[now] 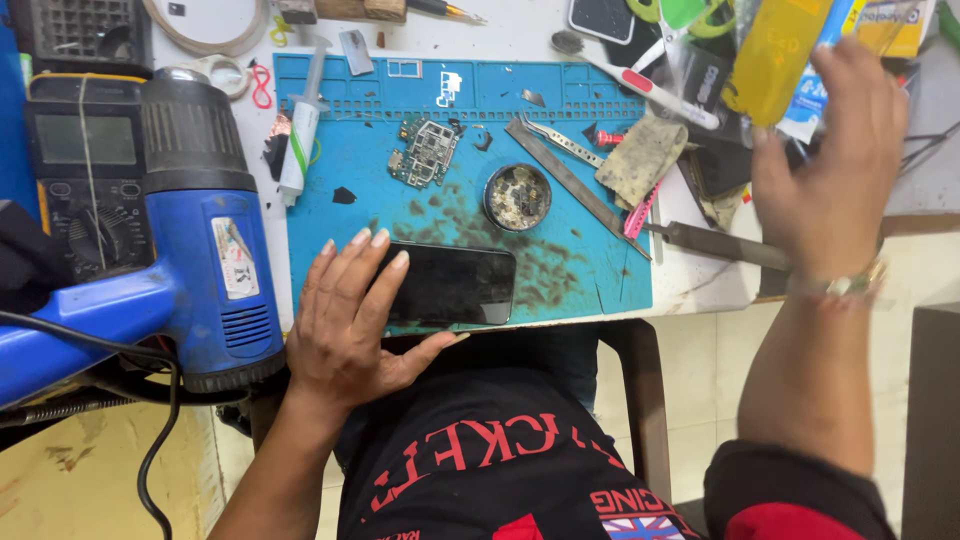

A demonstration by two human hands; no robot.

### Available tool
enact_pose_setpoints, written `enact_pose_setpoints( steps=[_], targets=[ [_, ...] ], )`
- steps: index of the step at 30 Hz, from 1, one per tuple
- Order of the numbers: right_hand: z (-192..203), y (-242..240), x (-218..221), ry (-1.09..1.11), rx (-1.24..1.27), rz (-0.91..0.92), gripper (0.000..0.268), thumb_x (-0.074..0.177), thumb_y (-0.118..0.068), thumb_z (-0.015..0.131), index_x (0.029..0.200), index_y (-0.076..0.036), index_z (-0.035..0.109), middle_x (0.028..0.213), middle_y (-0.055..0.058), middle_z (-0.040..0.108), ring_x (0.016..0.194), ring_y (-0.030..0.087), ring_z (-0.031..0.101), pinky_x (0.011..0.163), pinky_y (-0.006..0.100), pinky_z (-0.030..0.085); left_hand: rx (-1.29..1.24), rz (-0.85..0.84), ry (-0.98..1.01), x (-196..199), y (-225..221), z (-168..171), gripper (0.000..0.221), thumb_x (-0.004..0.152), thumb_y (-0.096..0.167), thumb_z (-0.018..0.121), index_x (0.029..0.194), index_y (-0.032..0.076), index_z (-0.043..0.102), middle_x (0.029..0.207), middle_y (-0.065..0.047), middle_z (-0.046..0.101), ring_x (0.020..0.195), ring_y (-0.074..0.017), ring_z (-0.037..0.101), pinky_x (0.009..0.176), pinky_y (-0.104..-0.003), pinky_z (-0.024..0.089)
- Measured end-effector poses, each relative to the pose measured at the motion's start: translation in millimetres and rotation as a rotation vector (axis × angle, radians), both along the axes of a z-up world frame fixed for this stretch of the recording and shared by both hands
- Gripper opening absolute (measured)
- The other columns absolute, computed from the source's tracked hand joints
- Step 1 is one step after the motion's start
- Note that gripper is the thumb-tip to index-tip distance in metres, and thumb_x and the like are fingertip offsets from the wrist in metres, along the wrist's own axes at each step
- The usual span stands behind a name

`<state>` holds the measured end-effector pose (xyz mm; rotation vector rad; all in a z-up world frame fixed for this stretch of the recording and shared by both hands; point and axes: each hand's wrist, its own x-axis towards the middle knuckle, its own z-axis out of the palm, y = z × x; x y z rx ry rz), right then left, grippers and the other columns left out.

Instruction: The person cleans the edges of a mobile phone with a cloth and then uses a screwdriver to remove screws from the bottom edge of the device while it is held by hand.

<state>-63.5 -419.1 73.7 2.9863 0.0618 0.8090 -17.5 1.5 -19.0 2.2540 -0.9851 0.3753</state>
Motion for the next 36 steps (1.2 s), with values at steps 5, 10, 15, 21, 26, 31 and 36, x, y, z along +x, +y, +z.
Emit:
enact_pose_setpoints(
  steps=[5, 10, 15, 21, 26, 31, 36],
  targets=[
    [-71, 64, -83, -0.056, 0.53, 0.053, 0.008, 0.096, -0.002, 0.071, 0.094, -0.007, 0.065, 0.091, 0.005, 0.07, 0.077, 0.019, 0.069, 0.07, 0.033, 0.054, 0.025, -0.017, 0.004, 2, 1, 3, 0.079, 0.083, 0.061, 0.081, 0.137, 0.007, 0.058, 0.141, -0.016, 0.058, 0.135, -0.0341, 0.054, 0.117, -0.054, 0.039],
    [-115, 118, -127, 0.164, 0.379, 0.357, 0.019, 0.079, -0.016, 0.085, 0.09, -0.005, 0.073, 0.086, 0.008, 0.074, 0.073, 0.024, 0.068, 0.064, 0.037, 0.052, 0.129, -0.011, 0.022, 3, -6, 9, 0.084, 0.08, 0.064, 0.08, 0.138, 0.007, 0.059, 0.142, -0.015, 0.057, 0.135, -0.0336, 0.055, 0.116, -0.055, 0.037],
    [-134, 117, -127, 0.279, 0.269, -0.18, 0.033, 0.072, -0.014, 0.084, 0.099, 0.001, 0.072, 0.096, 0.02, 0.07, 0.09, 0.04, 0.064, 0.08, 0.048, 0.053, 0.15, 0.0, 0.069, 2, -8, 13, 0.089, 0.078, 0.065, 0.08, 0.141, 0.007, 0.056, 0.146, -0.017, 0.054, 0.138, -0.0349, 0.05, 0.118, -0.058, 0.031],
    [-128, 128, -125, 0.235, 0.317, -0.232, 0.03, 0.079, -0.01, 0.08, 0.107, -0.005, 0.074, 0.096, 0.017, 0.068, 0.089, 0.039, 0.063, 0.078, 0.047, 0.052, 0.173, -0.002, 0.105, 7, -6, 12, 0.096, 0.075, 0.066, 0.082, 0.143, 0.005, 0.054, 0.149, -0.021, 0.051, 0.14, -0.0385, 0.047, 0.12, -0.061, 0.028],
    [-124, 143, -130, 0.307, 0.349, -0.299, 0.031, 0.082, -0.015, 0.084, 0.107, -0.002, 0.072, 0.09, 0.016, 0.066, 0.086, 0.038, 0.061, 0.075, 0.047, 0.052, 0.161, 0.027, 0.064, 9, -3, 8, 0.096, 0.078, 0.067, 0.084, 0.144, 0.003, 0.054, 0.149, -0.021, 0.051, 0.141, -0.0388, 0.049, 0.12, -0.06, 0.031],
    [-127, 147, -159, 0.235, 0.396, -0.267, 0.042, 0.076, -0.021, 0.089, 0.107, -0.001, 0.069, 0.102, 0.018, 0.066, 0.093, 0.037, 0.061, 0.08, 0.045, 0.052, 0.174, 0.056, 0.037, 7, -7, 5, 0.097, 0.081, 0.071, 0.082, 0.144, 0.002, 0.055, 0.149, -0.022, 0.052, 0.141, -0.0396, 0.05, 0.12, -0.059, 0.034],
    [-133, 152, -214, 0.249, 0.488, -0.236, 0.037, 0.081, -0.016, 0.088, 0.11, -0.004, 0.07, 0.112, 0.013, 0.069, 0.101, 0.033, 0.063, 0.087, 0.041, 0.052, 0.232, 0.063, -0.016, 2, -6, -4, 0.097, 0.087, 0.075, 0.079, 0.145, 0.001, 0.057, 0.152, -0.023, 0.051, 0.143, -0.0405, 0.049, 0.122, -0.059, 0.034]
  ],
)
